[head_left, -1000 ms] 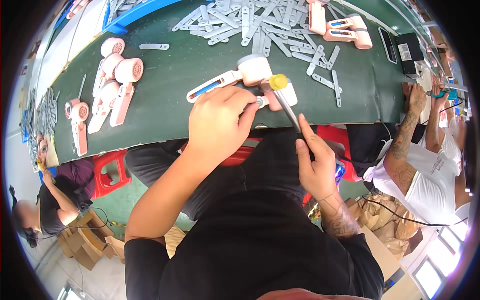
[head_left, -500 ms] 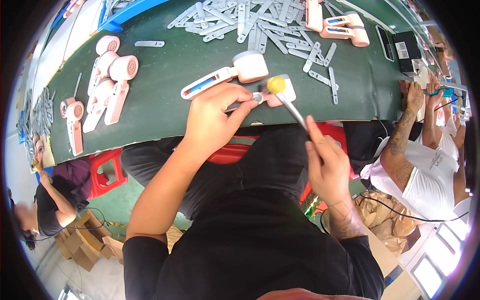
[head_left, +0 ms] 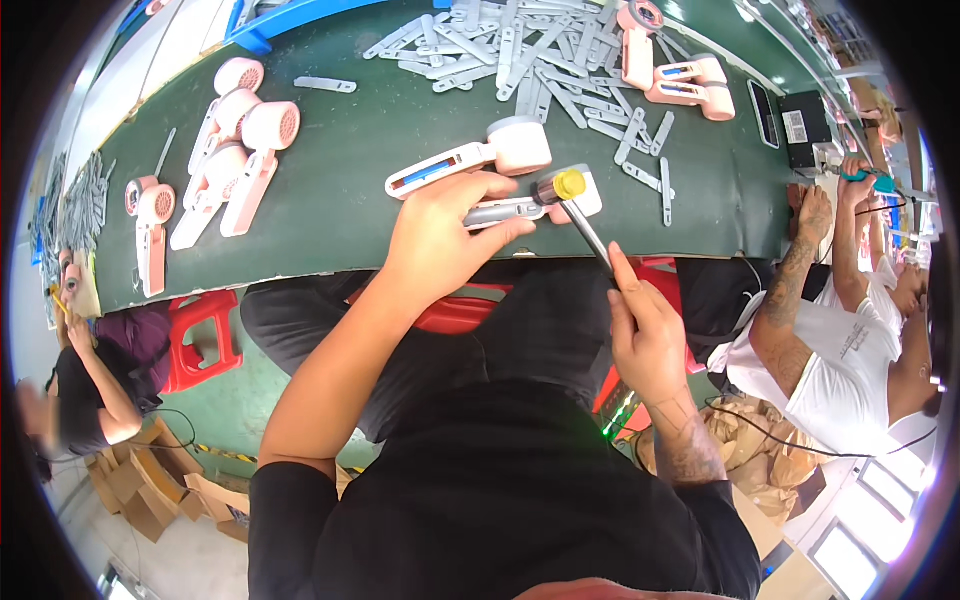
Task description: Assembling handheld electric fans by tapping components together with a mallet.
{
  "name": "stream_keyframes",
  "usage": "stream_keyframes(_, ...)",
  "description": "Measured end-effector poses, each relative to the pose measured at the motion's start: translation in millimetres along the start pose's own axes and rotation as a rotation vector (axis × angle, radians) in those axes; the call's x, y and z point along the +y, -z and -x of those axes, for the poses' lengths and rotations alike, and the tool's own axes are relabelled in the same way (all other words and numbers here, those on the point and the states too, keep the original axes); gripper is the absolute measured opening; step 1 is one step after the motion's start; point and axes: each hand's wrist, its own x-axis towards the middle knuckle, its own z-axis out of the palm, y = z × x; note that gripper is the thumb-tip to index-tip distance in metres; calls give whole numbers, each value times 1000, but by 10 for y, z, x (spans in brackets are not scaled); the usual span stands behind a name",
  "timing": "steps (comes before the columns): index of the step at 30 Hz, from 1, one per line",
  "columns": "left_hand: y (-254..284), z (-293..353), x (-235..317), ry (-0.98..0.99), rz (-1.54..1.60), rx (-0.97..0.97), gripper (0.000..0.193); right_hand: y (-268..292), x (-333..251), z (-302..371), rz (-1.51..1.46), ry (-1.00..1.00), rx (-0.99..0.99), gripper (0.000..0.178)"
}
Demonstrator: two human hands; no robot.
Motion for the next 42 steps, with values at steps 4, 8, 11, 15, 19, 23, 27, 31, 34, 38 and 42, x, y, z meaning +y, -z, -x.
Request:
stream_keyframes(4, 228, 157, -41, -56, -164, 46, 49, 149, -150, -59, -72, 79, 108, 61)
stream_keyframes(8, 262, 197, -257, -88, -127, 18, 35, 18, -180, -65, 52, 188, -82, 62)
stream_keyframes(11, 249, 195, -285, -122, -100, 39, 28, 47, -276, -116, 29, 155, -64, 64)
stream_keyframes(15, 246, 163, -309, -169, -89, 34, 27, 52, -249, -101, 134, 170, -71, 64)
stream_keyframes(19, 264, 220, -305, -98, -90, 28, 26, 94, -269, -112, 80, 134, -24, 63)
stream_keyframes(23, 244, 219, -322, -107, -110, 19, 30, 36, -219, -84, 145, 175, -103, 65)
stream_keyframes(27, 222, 213, -267, -19, -32, 60, 46, -22, -390, -160, 8, 269, -14, 64)
stream_keyframes(31, 202, 230, -276, 41, -30, 71, 65, -70, -457, -245, 194, 271, -158, 63)
stream_keyframes(34, 186, 247, -272, 64, 12, 64, 65, -34, -466, -188, 86, 260, -63, 61)
stream_keyframes(38, 215, 226, -302, 16, -85, 64, 61, 7, -430, -181, 159, 187, -126, 61)
stream_keyframes(42, 272, 370, -319, -81, -163, 89, 47, -5, -148, -156, -67, 54, -75, 54)
